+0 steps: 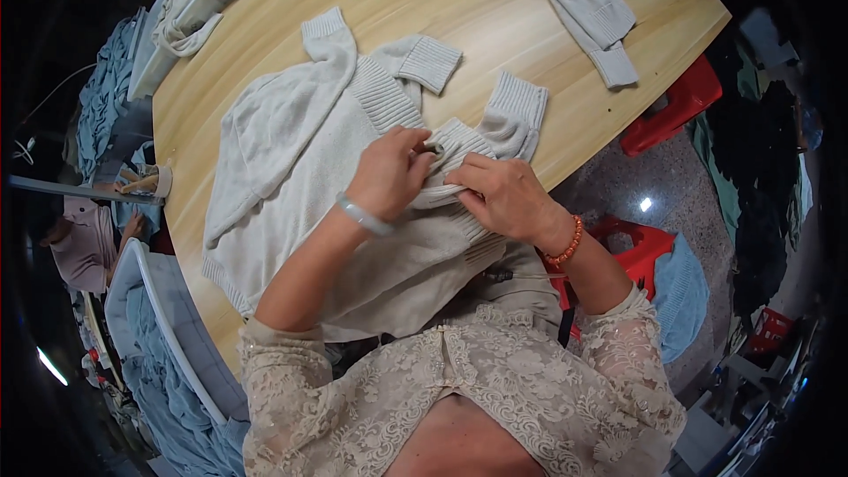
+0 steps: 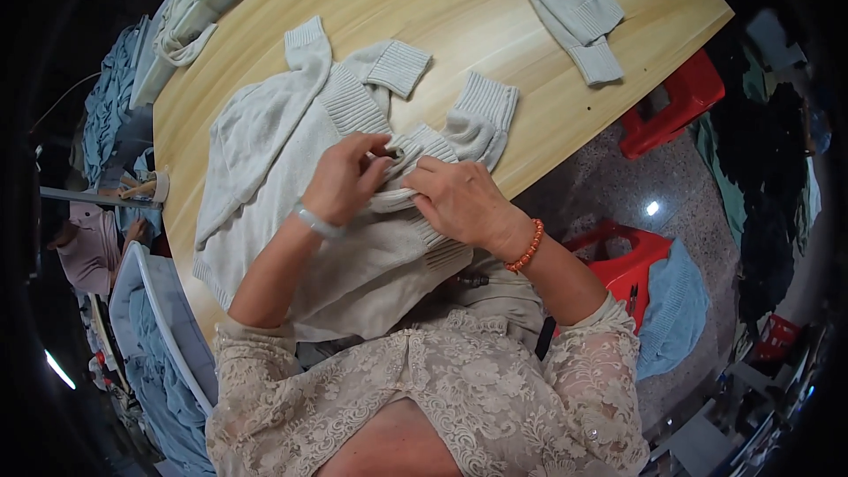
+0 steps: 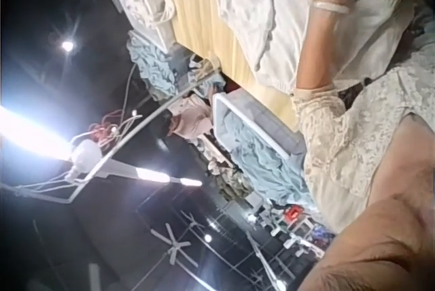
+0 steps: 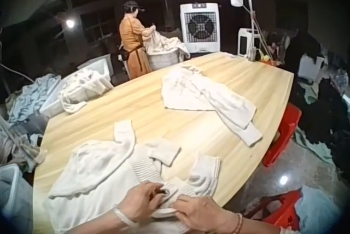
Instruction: Trim loose threads from white cardigans using scissors at a garment inspection table.
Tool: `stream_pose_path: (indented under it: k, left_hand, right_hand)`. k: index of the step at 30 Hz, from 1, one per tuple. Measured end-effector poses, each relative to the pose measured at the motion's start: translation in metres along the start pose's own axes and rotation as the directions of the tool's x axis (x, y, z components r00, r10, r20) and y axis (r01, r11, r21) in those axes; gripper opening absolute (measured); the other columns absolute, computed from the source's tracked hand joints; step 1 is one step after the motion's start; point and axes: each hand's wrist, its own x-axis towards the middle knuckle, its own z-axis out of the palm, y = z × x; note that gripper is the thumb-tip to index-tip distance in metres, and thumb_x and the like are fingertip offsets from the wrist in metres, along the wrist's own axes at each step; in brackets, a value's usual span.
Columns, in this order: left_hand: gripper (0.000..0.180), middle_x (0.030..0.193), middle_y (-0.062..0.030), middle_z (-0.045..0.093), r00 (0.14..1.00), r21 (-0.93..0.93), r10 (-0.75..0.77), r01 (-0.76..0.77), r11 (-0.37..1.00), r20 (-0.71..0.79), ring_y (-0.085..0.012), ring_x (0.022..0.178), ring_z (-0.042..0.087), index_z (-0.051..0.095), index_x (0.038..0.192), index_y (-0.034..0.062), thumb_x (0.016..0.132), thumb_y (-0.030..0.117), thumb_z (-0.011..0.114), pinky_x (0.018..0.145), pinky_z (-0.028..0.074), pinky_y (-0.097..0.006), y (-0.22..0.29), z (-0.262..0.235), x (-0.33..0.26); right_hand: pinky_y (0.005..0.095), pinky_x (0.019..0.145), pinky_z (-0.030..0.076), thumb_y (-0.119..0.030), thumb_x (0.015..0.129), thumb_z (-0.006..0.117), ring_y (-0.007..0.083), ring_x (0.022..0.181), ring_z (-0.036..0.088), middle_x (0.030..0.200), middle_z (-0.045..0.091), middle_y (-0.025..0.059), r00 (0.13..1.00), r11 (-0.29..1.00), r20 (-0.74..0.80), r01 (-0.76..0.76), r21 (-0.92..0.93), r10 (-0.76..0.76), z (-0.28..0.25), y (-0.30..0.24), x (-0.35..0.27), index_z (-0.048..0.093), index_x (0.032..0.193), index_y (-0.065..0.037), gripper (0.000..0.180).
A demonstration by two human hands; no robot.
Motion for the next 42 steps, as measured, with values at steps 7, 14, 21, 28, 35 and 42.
stream_pose_path:
  k: [7, 14, 21, 28, 35, 42]
  left_hand:
    - [0.012, 0.078, -0.0034, 0.066, 0.939, -0.163, -0.201, 0.253, 0.954, 0.279, -0.0074, 0.071, 0.060, 0.064, 0.089, -0.0025, 0.081, 0.003, 0.071, 0.064, 0.050, -0.023, 0.006, 0.006, 0.022]
    - [0.014, 0.075, 0.0013, 0.064, 0.880, -0.646, -0.282, 0.472, 0.599, 0.381, -0.0022, 0.060, 0.052, 0.067, 0.093, 0.0007, 0.086, 0.010, 0.075, 0.051, 0.040, -0.018, -0.007, -0.001, 0.012]
    - [0.022, 0.088, -0.0009, 0.067, 0.902, -0.677, -0.174, 0.414, 0.609, 0.395, -0.0049, 0.075, 0.060, 0.067, 0.102, -0.0008, 0.084, 0.008, 0.077, 0.067, 0.049, -0.019, -0.009, 0.001, 0.007]
    - [0.028, 0.099, -0.0080, 0.065, 0.995, -0.192, 0.044, -0.027, 0.981, 0.087, -0.0154, 0.090, 0.064, 0.065, 0.111, -0.0027, 0.082, -0.004, 0.067, 0.078, 0.052, -0.028, 0.007, 0.002, -0.024]
    - [0.021, 0.091, -0.0072, 0.062, 0.998, -0.303, -0.025, 0.041, 0.952, 0.058, -0.0125, 0.081, 0.061, 0.067, 0.103, -0.0026, 0.084, -0.010, 0.058, 0.071, 0.049, -0.026, -0.004, 0.008, -0.026]
    - [0.020, 0.085, -0.0118, 0.063, 0.997, -0.405, 0.077, -0.066, 0.912, 0.010, -0.0238, 0.072, 0.061, 0.067, 0.099, 0.0015, 0.080, -0.003, 0.061, 0.067, 0.048, -0.031, -0.022, 0.016, -0.026]
  right_hand:
    - [0.0428, 0.068, 0.051, -0.005, 0.082, 0.063, 0.0362, 0.080, 0.062, 0.090, 0.059, 0.0142, 0.997, 0.988, -0.073, -0.002, 0.157, 0.014, 0.007, 0.009, -0.005, 0.061, 0.098, -0.003, 0.016]
    - [0.0419, 0.073, 0.052, 0.001, 0.076, 0.070, 0.0372, 0.088, 0.064, 0.097, 0.061, 0.0173, 0.971, 0.977, -0.213, -0.064, 0.205, 0.108, 0.012, -0.003, 0.006, 0.055, 0.112, -0.001, 0.039]
    - [0.0410, 0.074, 0.053, -0.008, 0.077, 0.071, 0.0372, 0.088, 0.063, 0.099, 0.059, 0.0185, 0.984, 0.999, -0.173, -0.024, 0.027, 0.028, 0.016, -0.001, -0.004, 0.053, 0.119, 0.002, 0.047]
    - [0.0434, 0.076, 0.052, -0.007, 0.081, 0.065, 0.0387, 0.090, 0.062, 0.097, 0.059, 0.0201, 0.992, 0.995, -0.107, -0.050, 0.092, 0.060, 0.014, 0.005, 0.001, 0.056, 0.115, 0.004, 0.037]
    - [0.0444, 0.074, 0.049, 0.007, 0.082, 0.055, 0.0406, 0.084, 0.060, 0.095, 0.058, 0.0217, 0.997, 0.989, -0.072, 0.018, 0.144, -0.008, 0.009, 0.003, 0.001, 0.057, 0.114, 0.006, 0.033]
    - [0.0392, 0.065, 0.047, 0.011, 0.078, 0.055, 0.0375, 0.075, 0.060, 0.084, 0.058, 0.0176, 0.992, 0.968, -0.118, 0.069, 0.241, -0.041, 0.004, -0.003, 0.003, 0.064, 0.102, 0.001, 0.027]
